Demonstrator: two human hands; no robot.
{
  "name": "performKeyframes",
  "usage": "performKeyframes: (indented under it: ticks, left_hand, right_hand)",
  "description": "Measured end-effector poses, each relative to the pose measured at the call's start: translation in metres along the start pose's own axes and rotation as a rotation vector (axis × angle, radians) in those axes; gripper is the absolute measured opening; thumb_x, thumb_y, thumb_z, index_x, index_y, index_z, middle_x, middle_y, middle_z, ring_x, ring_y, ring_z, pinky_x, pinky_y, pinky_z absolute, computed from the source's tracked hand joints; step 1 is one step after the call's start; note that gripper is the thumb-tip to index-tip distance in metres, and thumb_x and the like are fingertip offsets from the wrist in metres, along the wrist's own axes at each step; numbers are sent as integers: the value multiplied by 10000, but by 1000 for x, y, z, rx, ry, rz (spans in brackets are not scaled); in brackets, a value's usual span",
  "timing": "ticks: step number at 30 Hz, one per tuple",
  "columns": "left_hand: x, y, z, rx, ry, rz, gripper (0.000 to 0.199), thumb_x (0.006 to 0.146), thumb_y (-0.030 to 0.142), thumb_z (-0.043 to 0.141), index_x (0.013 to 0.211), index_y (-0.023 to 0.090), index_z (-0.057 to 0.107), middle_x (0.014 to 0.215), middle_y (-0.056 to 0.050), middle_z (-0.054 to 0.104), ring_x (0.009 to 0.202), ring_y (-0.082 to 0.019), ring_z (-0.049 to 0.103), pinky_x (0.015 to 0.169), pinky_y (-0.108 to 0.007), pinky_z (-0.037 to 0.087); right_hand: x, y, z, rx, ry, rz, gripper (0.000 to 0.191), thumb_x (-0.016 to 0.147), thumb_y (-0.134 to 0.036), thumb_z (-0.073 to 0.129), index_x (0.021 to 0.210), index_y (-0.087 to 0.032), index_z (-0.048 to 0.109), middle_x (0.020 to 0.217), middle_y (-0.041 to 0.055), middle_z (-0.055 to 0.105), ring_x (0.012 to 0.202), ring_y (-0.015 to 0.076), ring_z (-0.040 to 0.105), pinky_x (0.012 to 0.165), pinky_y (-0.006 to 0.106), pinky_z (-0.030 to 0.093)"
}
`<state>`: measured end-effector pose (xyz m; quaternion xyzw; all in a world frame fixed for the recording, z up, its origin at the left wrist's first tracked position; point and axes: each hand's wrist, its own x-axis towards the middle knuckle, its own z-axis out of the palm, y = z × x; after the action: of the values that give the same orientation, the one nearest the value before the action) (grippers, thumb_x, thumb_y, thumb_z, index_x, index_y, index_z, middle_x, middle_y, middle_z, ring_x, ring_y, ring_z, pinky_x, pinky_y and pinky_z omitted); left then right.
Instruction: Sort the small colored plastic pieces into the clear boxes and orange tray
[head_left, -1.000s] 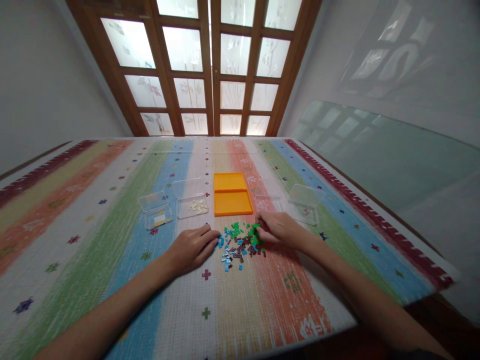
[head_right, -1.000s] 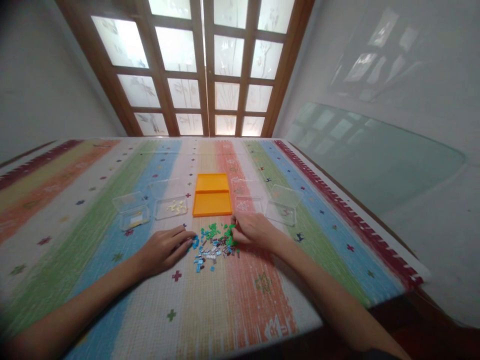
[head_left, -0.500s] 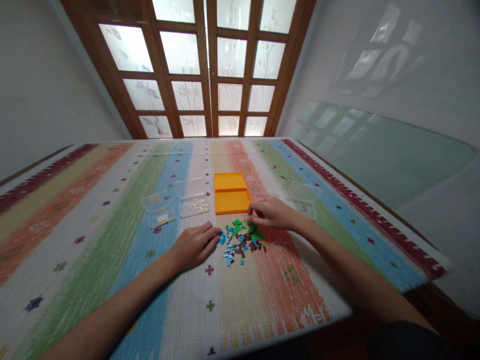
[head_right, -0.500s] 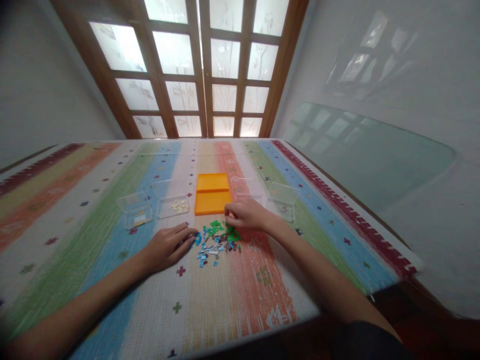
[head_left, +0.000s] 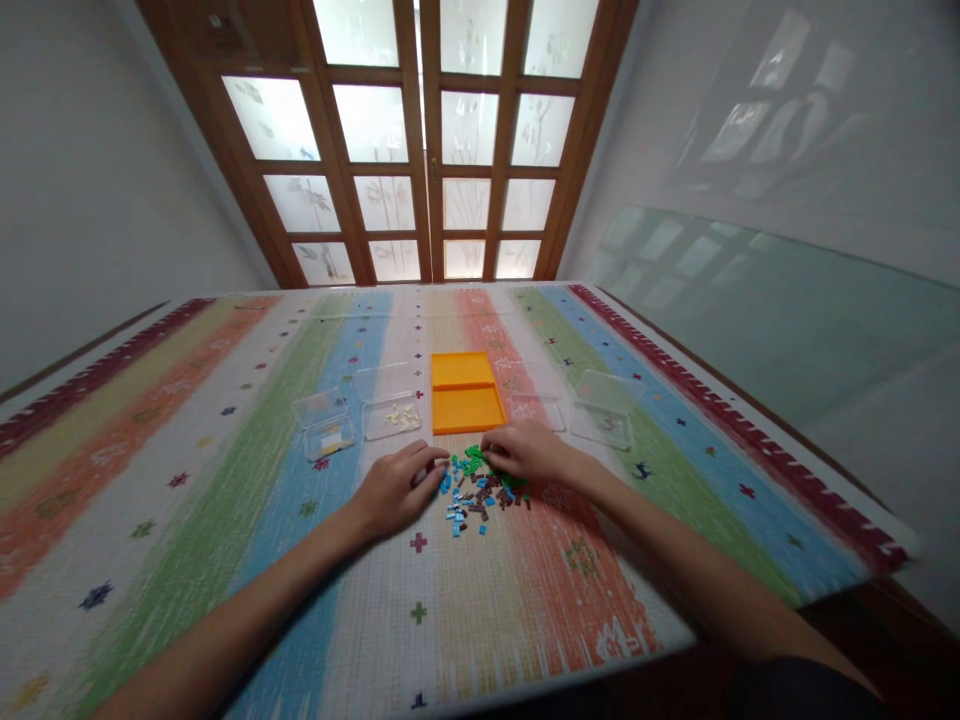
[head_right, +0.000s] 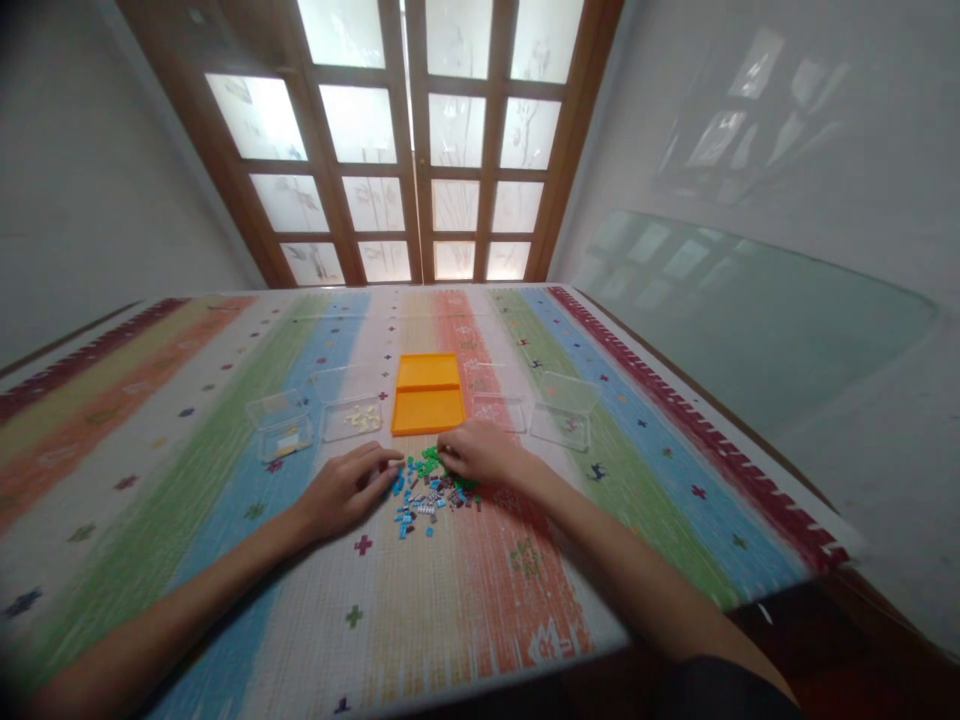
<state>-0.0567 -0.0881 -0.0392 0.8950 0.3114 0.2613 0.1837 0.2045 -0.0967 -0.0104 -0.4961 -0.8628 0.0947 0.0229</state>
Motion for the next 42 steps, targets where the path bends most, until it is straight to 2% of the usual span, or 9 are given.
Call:
performKeyframes:
  ticks: [4, 9, 11, 19, 25, 29, 32, 37, 42]
  left_hand:
    - [16, -1, 2, -12, 16, -55, 222, 987, 303, 536, 1071, 185, 704, 824, -30, 662, 686, -159, 599, 674, -290, 489]
    - [35, -6, 2, 2, -119, 4, 164, 927, 230, 569, 906, 185, 725, 805, -37, 651, 720, -173, 607, 697, -297, 461]
    - [36, -7, 3, -20, -123, -5, 149, 912, 235, 583, 878, 183, 719, 762, -25, 635, 688, -167, 586, 672, -286, 444]
    - [23, -2, 7, -205, 26, -159, 184, 936, 331, 571, 894, 172, 653, 675, 21, 577, 596, -145, 512, 597, -265, 407]
    - [24, -2, 8, -338, 129, -253, 162, 941, 326, 566, 921, 172, 612, 581, 57, 543, 505, -115, 478, 528, -233, 352]
    - [24, -5, 9, -289, 159, -240, 121, 897, 286, 597, 881, 172, 634, 543, 77, 498, 475, -95, 425, 501, -218, 314]
    - [23, -6, 9, -233, 176, -221, 105, 878, 274, 611, 874, 175, 648, 546, 84, 481, 487, -93, 419, 510, -217, 326]
    - [22, -8, 10, -193, 180, -198, 113, 883, 275, 615, 863, 181, 674, 554, 78, 487, 491, -92, 414, 512, -216, 331]
    - [28, -8, 1, -55, 249, -126, 130, 903, 273, 611, 921, 191, 711, 609, 52, 564, 506, -98, 430, 534, -223, 368]
  right_hand:
    - [0, -8, -2, 5, 25, 40, 220, 967, -261, 575, 985, -167, 773, 892, 93, 786, 740, 183, 675, 616, 277, 324]
    - [1, -15, -4, 8, 6, 46, 247, 989, -309, 579, 970, -161, 776, 890, 96, 785, 732, 177, 665, 621, 271, 341]
    - [0, -14, -6, 14, -3, 43, 242, 992, -290, 573, 975, -159, 775, 891, 95, 784, 745, 174, 666, 626, 267, 343]
    - [14, 1, -22, 5, 103, 75, 266, 1010, -269, 545, 1140, -148, 743, 923, 102, 782, 797, 182, 671, 687, 266, 365]
    - [48, 2, -32, -61, 97, 168, 298, 1025, -283, 526, 1179, -164, 753, 1019, 118, 789, 930, 216, 705, 742, 273, 417]
    - [59, 1, -27, -78, 74, 201, 291, 996, -265, 545, 1128, -160, 783, 1045, 146, 787, 968, 242, 716, 745, 279, 441]
    - [60, 3, -25, -76, 44, 202, 268, 962, -250, 581, 1094, -164, 798, 1071, 148, 785, 974, 247, 715, 752, 282, 456]
    - [47, 9, -35, -59, 26, 170, 315, 956, -277, 618, 1230, -193, 750, 1025, 98, 795, 931, 215, 710, 746, 271, 446]
    - [33, 5, -50, -55, -9, 25, 268, 895, -210, 664, 1130, -205, 792, 956, 76, 800, 873, 208, 707, 692, 266, 425]
